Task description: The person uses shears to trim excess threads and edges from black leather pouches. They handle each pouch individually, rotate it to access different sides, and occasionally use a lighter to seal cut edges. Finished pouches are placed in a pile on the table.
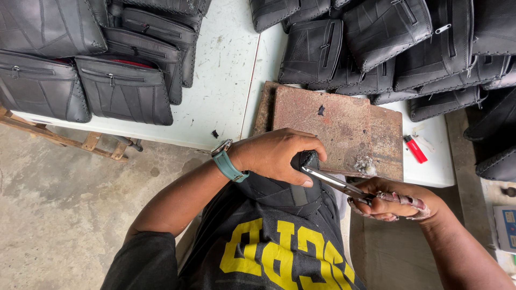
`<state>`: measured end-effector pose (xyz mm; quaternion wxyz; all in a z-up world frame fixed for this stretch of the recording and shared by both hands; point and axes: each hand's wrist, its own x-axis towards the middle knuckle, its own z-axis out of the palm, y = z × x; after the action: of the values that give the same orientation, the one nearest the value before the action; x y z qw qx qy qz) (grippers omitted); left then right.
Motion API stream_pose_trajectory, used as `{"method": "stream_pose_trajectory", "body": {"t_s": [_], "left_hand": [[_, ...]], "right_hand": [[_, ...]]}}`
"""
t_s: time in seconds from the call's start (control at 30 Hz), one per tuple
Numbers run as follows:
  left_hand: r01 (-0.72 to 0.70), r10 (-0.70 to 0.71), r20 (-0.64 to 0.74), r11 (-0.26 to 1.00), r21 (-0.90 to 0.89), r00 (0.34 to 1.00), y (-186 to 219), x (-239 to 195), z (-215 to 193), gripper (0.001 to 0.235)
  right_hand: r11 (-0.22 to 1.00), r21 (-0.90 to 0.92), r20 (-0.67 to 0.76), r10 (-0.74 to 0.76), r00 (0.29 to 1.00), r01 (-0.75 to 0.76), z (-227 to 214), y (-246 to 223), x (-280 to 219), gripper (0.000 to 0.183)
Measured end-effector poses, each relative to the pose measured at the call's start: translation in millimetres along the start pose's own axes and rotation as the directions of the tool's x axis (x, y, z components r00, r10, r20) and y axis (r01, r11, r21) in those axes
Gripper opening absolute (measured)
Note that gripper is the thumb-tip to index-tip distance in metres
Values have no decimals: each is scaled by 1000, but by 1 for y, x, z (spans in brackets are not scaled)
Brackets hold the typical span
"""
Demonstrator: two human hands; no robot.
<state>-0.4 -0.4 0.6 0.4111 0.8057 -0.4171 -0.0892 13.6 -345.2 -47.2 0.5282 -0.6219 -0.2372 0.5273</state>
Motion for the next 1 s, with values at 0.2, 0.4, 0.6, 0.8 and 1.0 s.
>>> {"method": "stream_pose_trajectory", "body": {"t_s": [0.2, 0.4, 0.6, 0.8, 1.0], "left_hand": [[20, -20, 4, 1000, 19, 1000, 0, 0, 0, 59], [-15, 17, -32, 999, 49, 999, -3, 0, 1, 60], [-53, -11, -278, 974, -221, 961, -10, -28, -36, 48], [-289, -171, -686, 815, -502, 707, -45, -43, -12, 47], [-291, -296, -697, 752, -591, 653, -72, -48, 10, 44]], "right_hand": [[985, -157, -58, -79, 995, 69, -11, 33, -8, 66], [947, 202, -102, -235, 967, 251, -10, 79, -16, 60], [772, 281, -309, -489, 816, 570, 21, 53, 14, 73], [702, 53, -540, -578, 611, 710, 34, 18, 68, 69], [742, -13, -664, -508, 549, 670, 34, 17, 105, 45]]}}
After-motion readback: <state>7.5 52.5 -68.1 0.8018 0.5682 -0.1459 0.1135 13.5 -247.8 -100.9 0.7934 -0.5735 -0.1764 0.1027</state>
